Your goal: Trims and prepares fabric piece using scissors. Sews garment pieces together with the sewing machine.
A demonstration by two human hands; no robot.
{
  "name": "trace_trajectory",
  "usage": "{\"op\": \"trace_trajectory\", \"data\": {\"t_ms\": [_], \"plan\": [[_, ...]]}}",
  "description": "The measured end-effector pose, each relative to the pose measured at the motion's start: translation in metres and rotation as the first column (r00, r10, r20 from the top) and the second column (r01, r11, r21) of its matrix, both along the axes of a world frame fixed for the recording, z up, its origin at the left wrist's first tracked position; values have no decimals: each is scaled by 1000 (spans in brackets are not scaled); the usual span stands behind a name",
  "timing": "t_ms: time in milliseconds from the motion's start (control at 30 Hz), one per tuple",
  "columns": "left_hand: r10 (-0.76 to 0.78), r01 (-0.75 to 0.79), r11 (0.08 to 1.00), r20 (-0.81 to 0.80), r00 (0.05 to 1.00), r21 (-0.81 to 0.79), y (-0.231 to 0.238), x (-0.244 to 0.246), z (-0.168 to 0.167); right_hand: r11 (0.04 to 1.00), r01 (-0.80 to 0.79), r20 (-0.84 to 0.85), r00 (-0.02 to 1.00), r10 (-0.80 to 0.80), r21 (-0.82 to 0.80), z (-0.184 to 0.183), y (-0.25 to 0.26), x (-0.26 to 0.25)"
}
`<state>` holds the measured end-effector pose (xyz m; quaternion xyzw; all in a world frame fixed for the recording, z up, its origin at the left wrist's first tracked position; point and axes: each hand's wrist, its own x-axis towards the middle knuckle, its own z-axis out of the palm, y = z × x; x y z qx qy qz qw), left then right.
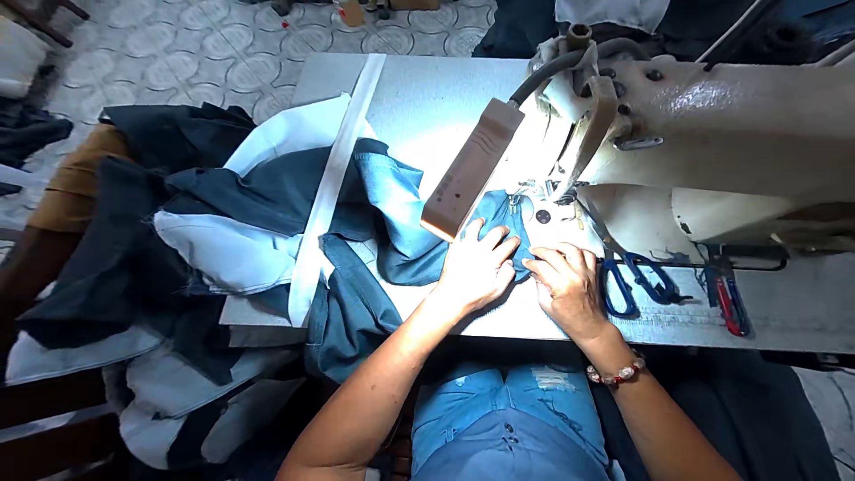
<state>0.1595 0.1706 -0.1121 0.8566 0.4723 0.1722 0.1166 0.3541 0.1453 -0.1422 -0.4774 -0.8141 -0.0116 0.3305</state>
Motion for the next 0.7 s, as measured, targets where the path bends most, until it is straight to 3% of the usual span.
{"op": "trace_trajectory", "data": {"t_ms": [700], "plan": [[-97,97,995,7,995,35,20,-19,-6,994,96,-52,994,-98,-45,-2,-3,-24]]}}
